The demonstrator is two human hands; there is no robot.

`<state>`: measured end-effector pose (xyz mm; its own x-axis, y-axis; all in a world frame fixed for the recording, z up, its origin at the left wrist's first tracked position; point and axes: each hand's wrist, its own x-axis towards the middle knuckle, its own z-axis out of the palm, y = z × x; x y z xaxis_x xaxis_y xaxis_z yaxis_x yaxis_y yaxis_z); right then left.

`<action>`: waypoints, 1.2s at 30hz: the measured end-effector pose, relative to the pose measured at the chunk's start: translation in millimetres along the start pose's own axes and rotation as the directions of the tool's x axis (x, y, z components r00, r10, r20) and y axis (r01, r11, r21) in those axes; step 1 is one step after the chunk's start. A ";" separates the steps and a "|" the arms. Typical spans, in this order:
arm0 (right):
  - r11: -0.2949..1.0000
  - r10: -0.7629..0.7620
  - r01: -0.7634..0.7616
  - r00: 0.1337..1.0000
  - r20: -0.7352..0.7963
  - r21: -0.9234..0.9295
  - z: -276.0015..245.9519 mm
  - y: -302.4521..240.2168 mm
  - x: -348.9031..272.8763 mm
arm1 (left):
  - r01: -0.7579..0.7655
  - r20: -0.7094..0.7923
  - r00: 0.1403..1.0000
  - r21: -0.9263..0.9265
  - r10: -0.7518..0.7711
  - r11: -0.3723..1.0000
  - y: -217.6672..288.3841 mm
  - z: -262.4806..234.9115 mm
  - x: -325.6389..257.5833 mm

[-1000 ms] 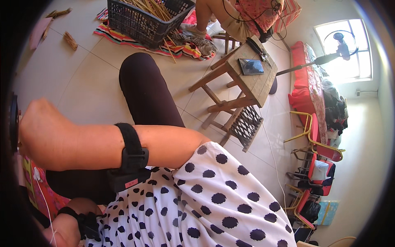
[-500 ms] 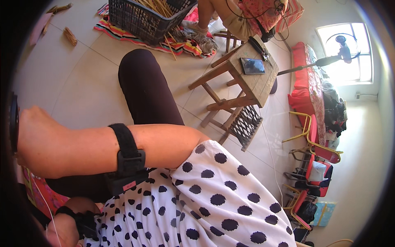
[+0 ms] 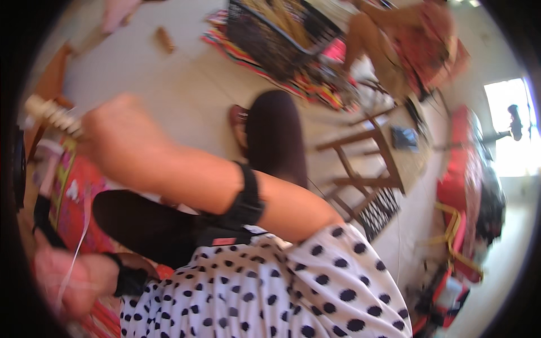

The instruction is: The person weaves a bamboo mat by threading a white string through parallel bamboo strips. They hold the mat with both hands, pull the string through, and adjust the strips to maintain alignment.

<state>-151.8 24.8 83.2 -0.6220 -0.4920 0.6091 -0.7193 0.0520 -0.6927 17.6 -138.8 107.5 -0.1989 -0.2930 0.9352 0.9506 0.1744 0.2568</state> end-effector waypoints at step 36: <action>0.906 0.384 -0.389 0.921 0.060 0.164 -57.4 68.4 -40.1 | 0.527 0.061 0.710 0.615 -0.702 0.586 -95.7 65.3 -95.4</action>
<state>-193.8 98.0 33.6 -0.8309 -0.4858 0.2714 -0.3593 0.0959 -0.9283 -70.0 -66.2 9.5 -0.8230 -0.2728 0.4982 0.3059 0.5261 0.7935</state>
